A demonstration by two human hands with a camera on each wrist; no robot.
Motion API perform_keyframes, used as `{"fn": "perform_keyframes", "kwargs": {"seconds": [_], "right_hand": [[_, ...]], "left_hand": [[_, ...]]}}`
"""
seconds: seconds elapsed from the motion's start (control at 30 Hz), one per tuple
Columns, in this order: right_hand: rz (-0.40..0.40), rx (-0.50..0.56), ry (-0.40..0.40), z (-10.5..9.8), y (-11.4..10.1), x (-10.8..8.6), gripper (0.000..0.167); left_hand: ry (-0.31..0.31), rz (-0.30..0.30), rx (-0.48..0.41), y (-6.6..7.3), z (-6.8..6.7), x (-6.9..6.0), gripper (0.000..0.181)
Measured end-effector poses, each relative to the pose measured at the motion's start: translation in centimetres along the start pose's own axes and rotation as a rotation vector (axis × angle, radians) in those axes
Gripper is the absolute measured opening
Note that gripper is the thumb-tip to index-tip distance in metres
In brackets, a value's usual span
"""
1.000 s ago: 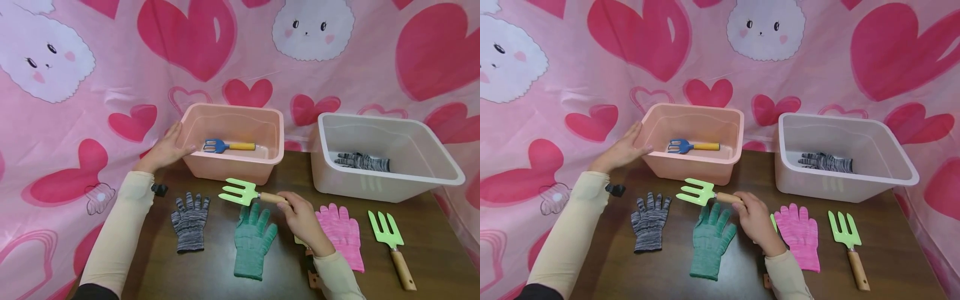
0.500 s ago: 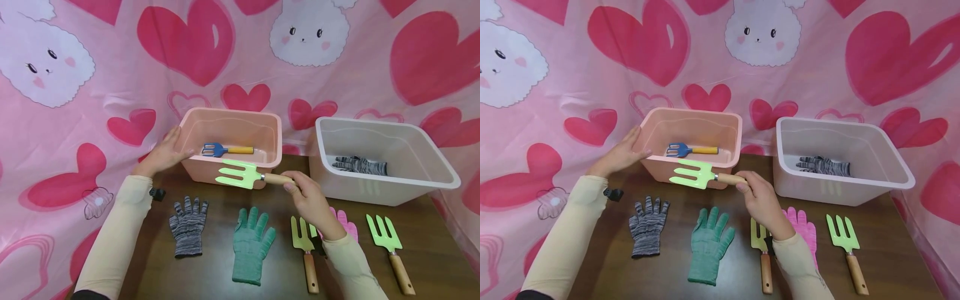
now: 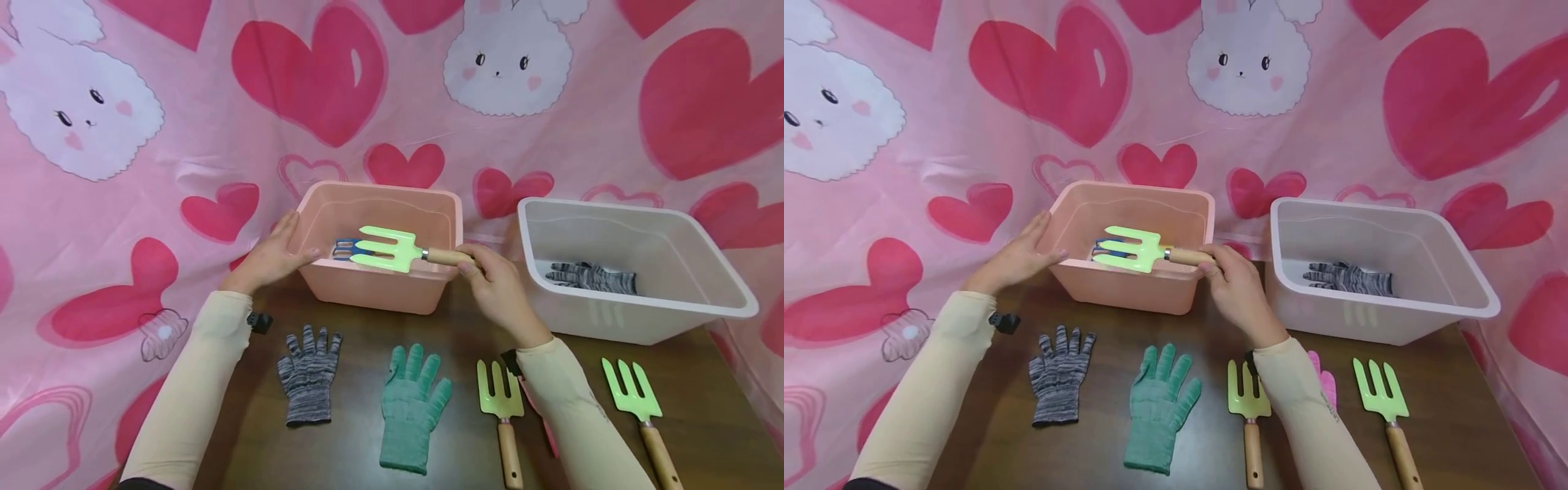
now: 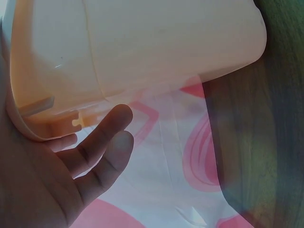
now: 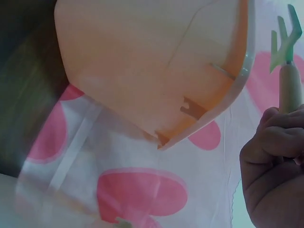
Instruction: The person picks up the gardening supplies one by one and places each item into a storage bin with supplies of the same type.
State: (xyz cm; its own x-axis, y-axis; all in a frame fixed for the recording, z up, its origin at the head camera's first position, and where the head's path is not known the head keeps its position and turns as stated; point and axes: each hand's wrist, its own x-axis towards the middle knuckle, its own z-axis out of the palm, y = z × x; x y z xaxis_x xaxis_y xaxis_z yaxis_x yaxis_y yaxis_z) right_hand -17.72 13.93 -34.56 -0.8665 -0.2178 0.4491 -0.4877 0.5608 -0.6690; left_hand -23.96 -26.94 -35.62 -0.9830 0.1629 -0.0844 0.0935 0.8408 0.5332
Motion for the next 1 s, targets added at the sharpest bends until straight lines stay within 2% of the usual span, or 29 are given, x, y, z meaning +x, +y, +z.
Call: {"fn": "perform_keyframes", "kwargs": {"seconds": [0.13, 0.33, 0.8, 1.0], "right_hand": [[0.014, -0.027, -0.031, 0.7, -0.4, 1.4, 0.021], [-0.008, -0.112, -0.095, 1.4, -0.8, 3.6, 0.021], [0.024, -0.119, -0.181, 2.8, 0.2, 6.8, 0.029], [0.025, -0.057, -0.179, 3.6, 0.6, 8.0, 0.024]], "left_hand": [[-0.003, 0.002, 0.013, -0.2, 0.0, 0.0, 0.114], [0.012, 0.013, 0.027, -0.3, 0.0, 0.2, 0.108], [0.011, -0.018, 0.006, -0.1, 0.2, 0.2, 0.112], [0.015, -0.027, 0.003, 0.0, 0.2, 0.1, 0.107]]}}
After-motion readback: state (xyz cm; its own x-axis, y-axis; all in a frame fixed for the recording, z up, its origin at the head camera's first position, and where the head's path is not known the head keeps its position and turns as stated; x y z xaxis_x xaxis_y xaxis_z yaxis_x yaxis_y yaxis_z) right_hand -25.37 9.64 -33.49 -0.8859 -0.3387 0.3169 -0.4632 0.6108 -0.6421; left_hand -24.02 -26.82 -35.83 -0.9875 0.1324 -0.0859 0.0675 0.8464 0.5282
